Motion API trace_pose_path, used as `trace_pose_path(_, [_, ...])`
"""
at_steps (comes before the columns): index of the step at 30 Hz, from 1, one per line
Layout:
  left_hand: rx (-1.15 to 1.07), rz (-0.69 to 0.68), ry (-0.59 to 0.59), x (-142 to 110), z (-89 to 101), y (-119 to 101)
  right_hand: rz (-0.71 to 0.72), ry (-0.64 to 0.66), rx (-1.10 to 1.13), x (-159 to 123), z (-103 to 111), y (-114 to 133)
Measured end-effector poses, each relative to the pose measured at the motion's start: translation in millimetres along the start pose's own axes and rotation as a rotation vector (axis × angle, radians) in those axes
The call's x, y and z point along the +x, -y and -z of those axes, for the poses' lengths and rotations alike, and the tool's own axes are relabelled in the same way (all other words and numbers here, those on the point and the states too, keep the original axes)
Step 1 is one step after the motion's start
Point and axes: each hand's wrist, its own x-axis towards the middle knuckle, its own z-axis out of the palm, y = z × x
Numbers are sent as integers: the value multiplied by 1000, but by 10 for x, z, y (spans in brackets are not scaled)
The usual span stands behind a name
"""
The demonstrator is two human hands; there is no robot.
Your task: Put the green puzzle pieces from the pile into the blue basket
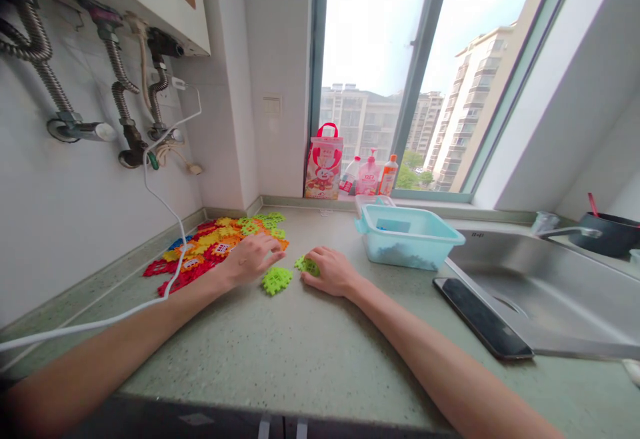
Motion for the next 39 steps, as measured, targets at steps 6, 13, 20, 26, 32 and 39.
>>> trace_pose_path(6, [164,103,38,11,42,286,-84,-37,-69,59,-3,44])
trace_pose_path(13, [156,97,93,13,41,371,-102,-65,-90,108,-69,29])
trace_pose_path(20, [83,8,133,14,-26,273,-33,-34,-40,132,-118,35])
trace_pose_path(26, [4,-88,176,-23,-20,291,22,-7,11,75,-68,8])
trace_pose_path(32, [8,-67,193,-31,-20,368,-8,2,55,43,-49,-65])
trace_pose_path(39, [-6,-106,168,-62,-20,420,113,-68,-167,-24,313,-164])
